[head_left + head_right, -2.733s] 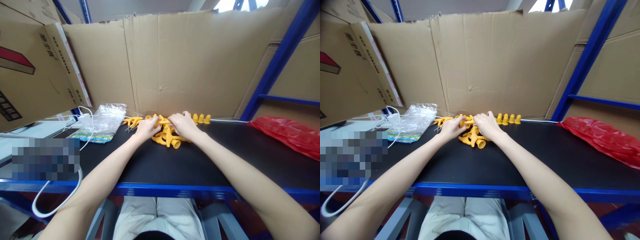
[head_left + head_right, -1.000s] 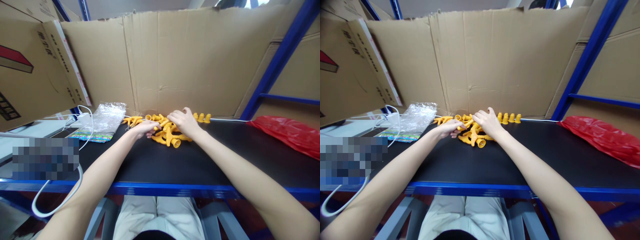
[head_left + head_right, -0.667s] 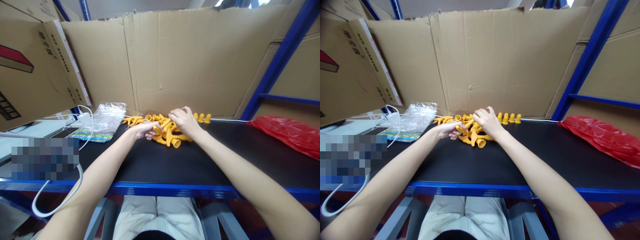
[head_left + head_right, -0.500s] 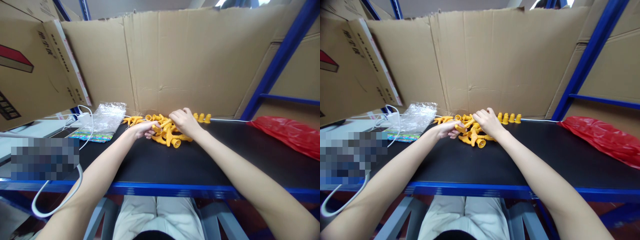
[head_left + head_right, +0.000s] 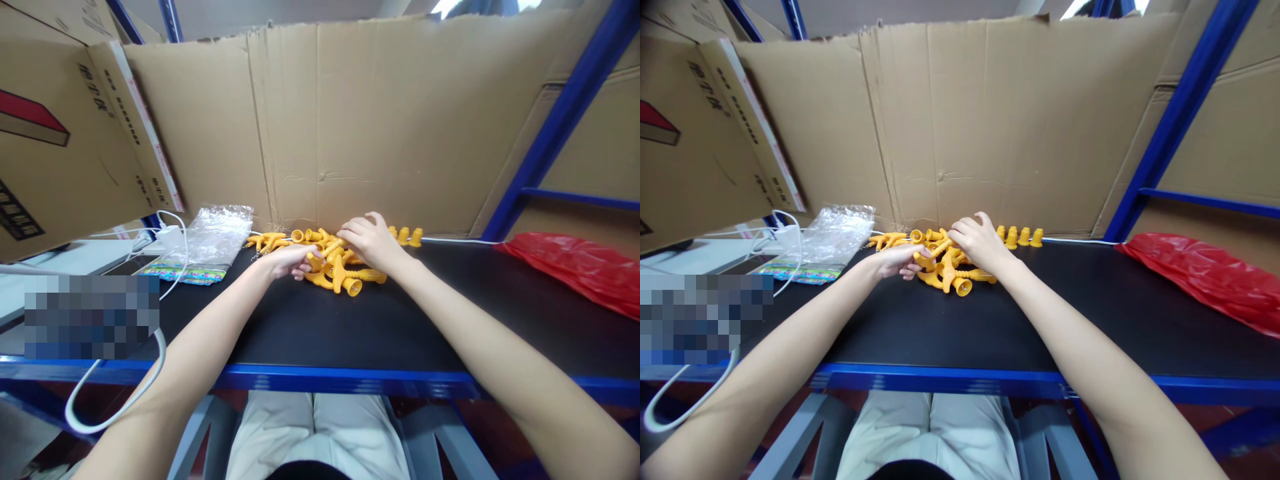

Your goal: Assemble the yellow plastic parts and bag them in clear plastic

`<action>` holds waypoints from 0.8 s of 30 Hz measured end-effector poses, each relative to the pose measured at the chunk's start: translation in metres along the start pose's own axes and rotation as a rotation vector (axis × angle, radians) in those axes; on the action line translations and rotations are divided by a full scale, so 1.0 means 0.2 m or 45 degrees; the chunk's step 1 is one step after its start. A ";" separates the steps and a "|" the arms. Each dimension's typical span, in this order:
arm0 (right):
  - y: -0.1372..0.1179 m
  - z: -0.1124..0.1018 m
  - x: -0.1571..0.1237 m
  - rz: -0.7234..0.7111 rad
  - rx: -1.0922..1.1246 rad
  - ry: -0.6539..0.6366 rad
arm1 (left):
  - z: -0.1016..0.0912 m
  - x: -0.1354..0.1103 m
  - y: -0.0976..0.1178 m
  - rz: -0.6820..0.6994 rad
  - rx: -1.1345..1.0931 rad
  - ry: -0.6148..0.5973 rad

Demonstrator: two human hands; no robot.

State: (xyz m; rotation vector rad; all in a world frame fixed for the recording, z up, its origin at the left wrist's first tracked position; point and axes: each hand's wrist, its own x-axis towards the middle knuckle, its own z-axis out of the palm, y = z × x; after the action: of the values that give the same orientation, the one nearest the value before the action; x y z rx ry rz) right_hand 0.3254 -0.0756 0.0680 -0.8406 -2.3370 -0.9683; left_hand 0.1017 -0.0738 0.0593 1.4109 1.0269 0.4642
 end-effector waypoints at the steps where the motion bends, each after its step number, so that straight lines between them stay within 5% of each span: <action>1: 0.02 0.00 0.00 0.040 -0.017 0.016 | 0.00 -0.01 0.00 -0.012 0.006 -0.029; 4: 0.13 0.00 -0.05 0.236 -0.051 0.095 | -0.01 -0.02 0.00 -0.031 -0.007 -0.029; 8: 0.34 0.05 -0.19 0.670 -0.095 0.180 | -0.03 0.00 0.00 0.152 -0.210 0.197; 14: 0.56 0.23 -0.48 1.358 0.070 -0.388 | -0.09 0.05 -0.01 0.441 -0.490 0.525; 24: 0.62 0.35 -0.57 1.679 0.403 -0.312 | -0.15 0.09 -0.07 0.562 -0.493 0.895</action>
State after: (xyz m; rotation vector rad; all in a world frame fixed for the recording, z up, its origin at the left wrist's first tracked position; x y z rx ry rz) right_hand 0.4775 0.0049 0.0101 -1.9744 -1.4268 0.0776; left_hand 0.0832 -0.0435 0.0451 1.1273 1.0810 1.4778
